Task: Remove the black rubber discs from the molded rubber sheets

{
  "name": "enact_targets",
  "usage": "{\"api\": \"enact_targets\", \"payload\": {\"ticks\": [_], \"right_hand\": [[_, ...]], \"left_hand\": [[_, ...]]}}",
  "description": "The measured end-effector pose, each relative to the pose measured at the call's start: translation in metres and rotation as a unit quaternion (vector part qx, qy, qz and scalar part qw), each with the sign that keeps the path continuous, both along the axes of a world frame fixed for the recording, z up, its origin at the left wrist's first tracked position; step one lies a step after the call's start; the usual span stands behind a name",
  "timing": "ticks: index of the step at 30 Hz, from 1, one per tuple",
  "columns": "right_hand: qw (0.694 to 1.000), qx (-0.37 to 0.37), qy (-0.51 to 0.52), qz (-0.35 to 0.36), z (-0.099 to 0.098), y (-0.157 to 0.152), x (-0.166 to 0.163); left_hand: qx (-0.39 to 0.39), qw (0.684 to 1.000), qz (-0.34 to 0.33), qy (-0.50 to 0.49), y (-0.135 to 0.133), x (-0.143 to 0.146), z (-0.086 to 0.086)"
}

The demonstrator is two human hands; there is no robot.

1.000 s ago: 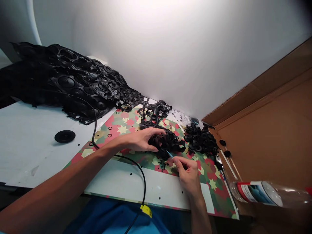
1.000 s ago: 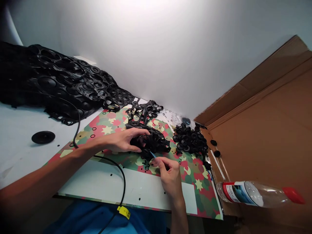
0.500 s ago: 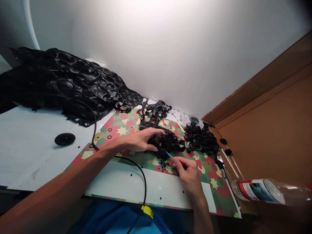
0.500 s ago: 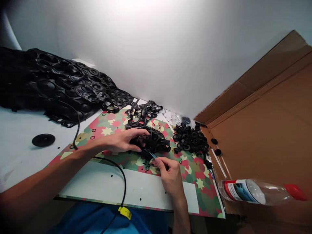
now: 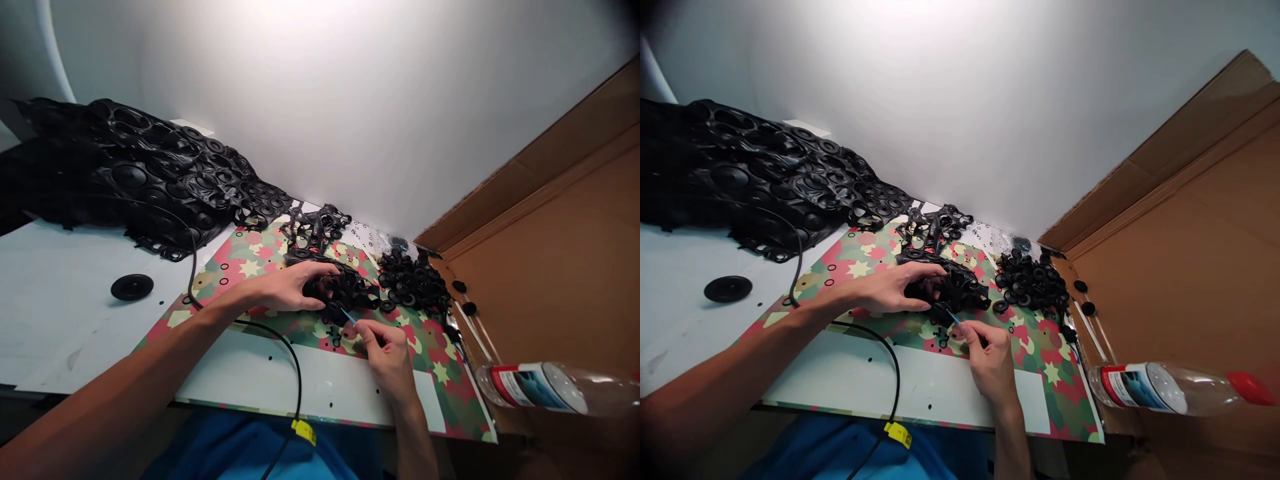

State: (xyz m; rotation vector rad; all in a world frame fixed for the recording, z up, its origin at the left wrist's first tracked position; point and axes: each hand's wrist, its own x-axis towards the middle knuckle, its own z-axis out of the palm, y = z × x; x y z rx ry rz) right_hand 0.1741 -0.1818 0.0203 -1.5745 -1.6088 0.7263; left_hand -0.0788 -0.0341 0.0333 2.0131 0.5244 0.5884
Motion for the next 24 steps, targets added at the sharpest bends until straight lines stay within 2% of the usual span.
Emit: {"api": "enact_targets", "payload": {"ticks": [4, 7, 13, 24], "right_hand": [[1.0, 0.01, -0.015, -0.005, 0.004, 0.0, -0.004], [1.0, 0.016, -0.013, -0.002, 0.008, 0.003, -0.006], [0.997, 0.059, -0.041, -0.016, 0.011, 0.01, -0.006], [0.999, 0.035, -0.016, -0.023, 0.018, 0.012, -0.012]], "left_hand": [[0.001, 0.999, 0.03, 0.015, -0.002, 0.003, -0.001], [-0.008, 0.999, 0.045, -0.027, -0.001, 0.006, -0.009], [-0.087, 0.991, 0.036, -0.097, 0.001, 0.012, -0.017], [-0.2, 0.966, 0.067, -0.146, -0.006, 0.025, -0.017]]}}
